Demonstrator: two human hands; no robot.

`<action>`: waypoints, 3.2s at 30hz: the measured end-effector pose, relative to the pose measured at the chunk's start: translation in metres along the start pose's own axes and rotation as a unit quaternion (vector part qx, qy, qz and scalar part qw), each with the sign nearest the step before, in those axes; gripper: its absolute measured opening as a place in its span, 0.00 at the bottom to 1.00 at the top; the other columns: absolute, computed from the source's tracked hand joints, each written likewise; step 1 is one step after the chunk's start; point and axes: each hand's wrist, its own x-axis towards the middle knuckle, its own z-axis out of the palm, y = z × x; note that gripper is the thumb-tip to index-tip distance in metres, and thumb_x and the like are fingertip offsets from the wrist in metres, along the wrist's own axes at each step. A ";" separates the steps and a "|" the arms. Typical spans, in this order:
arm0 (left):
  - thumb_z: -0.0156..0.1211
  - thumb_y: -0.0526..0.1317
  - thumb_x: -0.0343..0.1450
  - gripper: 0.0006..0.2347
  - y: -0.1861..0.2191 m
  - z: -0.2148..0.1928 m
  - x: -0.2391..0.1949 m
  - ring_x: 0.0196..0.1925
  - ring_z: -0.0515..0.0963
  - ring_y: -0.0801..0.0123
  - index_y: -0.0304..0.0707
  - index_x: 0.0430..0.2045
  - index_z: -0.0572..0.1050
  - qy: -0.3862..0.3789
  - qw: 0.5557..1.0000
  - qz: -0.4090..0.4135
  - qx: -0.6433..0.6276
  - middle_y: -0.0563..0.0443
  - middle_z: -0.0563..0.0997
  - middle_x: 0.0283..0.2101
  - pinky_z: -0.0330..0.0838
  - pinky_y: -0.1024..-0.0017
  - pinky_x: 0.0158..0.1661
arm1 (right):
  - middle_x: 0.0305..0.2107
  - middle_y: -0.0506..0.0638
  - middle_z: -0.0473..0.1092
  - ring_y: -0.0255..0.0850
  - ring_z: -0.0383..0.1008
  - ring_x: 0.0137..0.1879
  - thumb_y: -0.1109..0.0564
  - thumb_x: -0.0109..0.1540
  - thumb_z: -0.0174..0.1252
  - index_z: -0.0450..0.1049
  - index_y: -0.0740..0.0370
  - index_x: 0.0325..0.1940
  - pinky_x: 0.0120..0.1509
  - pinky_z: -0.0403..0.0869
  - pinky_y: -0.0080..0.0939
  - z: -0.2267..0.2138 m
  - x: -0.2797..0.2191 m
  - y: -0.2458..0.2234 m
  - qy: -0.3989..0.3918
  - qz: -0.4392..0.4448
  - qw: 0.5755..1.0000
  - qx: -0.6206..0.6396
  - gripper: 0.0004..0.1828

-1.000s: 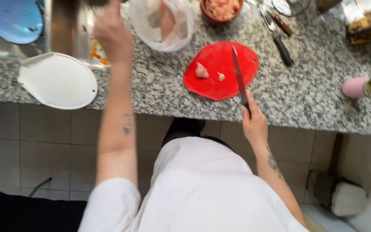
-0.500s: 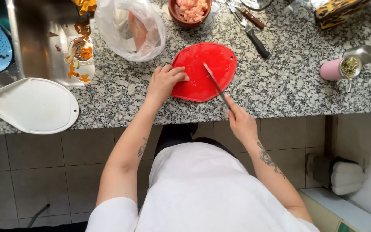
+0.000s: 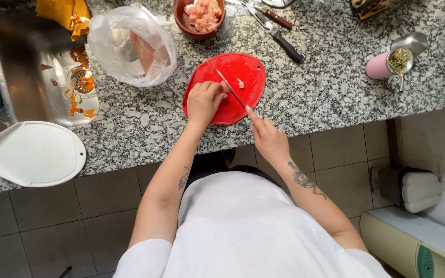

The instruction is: The person cuts raw chicken pieces on a red cutting board using a knife and places them into a bowl. The person briefly pauses to pet a black cat that walks into the frame before resuming the cutting task.

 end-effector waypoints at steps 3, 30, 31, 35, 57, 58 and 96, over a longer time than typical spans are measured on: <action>0.65 0.44 0.61 0.09 0.003 -0.003 0.007 0.39 0.74 0.66 0.53 0.32 0.74 -0.003 1.000 0.013 -0.017 0.60 0.75 0.35 0.70 0.71 0.37 | 0.28 0.51 0.67 0.54 0.74 0.27 0.53 0.65 0.42 0.54 0.33 0.68 0.33 0.75 0.51 0.000 0.004 -0.003 -0.011 -0.035 0.999 -0.033 0.26; 0.65 0.45 0.61 0.08 0.017 -0.024 -0.001 0.36 0.75 0.68 0.54 0.30 0.76 -0.028 1.000 -0.003 -0.006 0.61 0.75 0.31 0.69 0.71 0.37 | 0.22 0.54 0.63 0.51 0.68 0.18 0.59 0.64 0.42 0.50 0.43 0.71 0.21 0.72 0.49 0.000 0.016 -0.016 0.031 -0.077 0.996 -0.013 0.30; 0.65 0.45 0.61 0.08 0.019 -0.020 -0.006 0.36 0.75 0.68 0.54 0.30 0.76 -0.030 1.000 -0.006 -0.007 0.61 0.75 0.31 0.69 0.71 0.37 | 0.22 0.54 0.63 0.51 0.68 0.18 0.59 0.64 0.42 0.50 0.43 0.71 0.21 0.72 0.49 0.004 0.009 -0.015 0.027 -0.078 0.997 -0.014 0.30; 0.66 0.44 0.59 0.09 0.018 -0.009 -0.001 0.36 0.75 0.68 0.53 0.30 0.74 -0.023 0.999 -0.014 0.031 0.60 0.74 0.31 0.68 0.71 0.37 | 0.23 0.51 0.61 0.51 0.69 0.18 0.57 0.64 0.41 0.49 0.41 0.71 0.21 0.73 0.50 0.017 0.003 -0.010 0.024 -0.077 0.995 -0.052 0.30; 0.63 0.45 0.58 0.11 0.022 -0.011 -0.001 0.38 0.73 0.68 0.55 0.32 0.73 0.007 0.996 -0.005 0.084 0.62 0.73 0.33 0.64 0.70 0.38 | 0.26 0.55 0.65 0.46 0.69 0.18 0.60 0.65 0.43 0.47 0.43 0.72 0.19 0.71 0.41 0.046 0.046 -0.011 0.033 -0.105 0.993 -0.051 0.32; 0.63 0.45 0.58 0.11 0.021 -0.010 -0.003 0.38 0.73 0.68 0.55 0.32 0.73 0.003 0.997 -0.002 0.083 0.62 0.73 0.33 0.64 0.70 0.38 | 0.26 0.55 0.65 0.46 0.69 0.18 0.60 0.65 0.43 0.47 0.43 0.72 0.19 0.71 0.41 0.044 0.040 -0.007 0.033 -0.101 0.993 -0.049 0.32; 0.63 0.44 0.55 0.11 0.021 0.005 0.000 0.38 0.73 0.70 0.54 0.28 0.73 0.056 0.997 -0.034 0.044 0.64 0.74 0.34 0.64 0.71 0.37 | 0.25 0.54 0.64 0.51 0.72 0.20 0.60 0.64 0.42 0.45 0.43 0.72 0.21 0.73 0.45 0.038 0.061 -0.021 0.027 -0.123 0.991 -0.054 0.33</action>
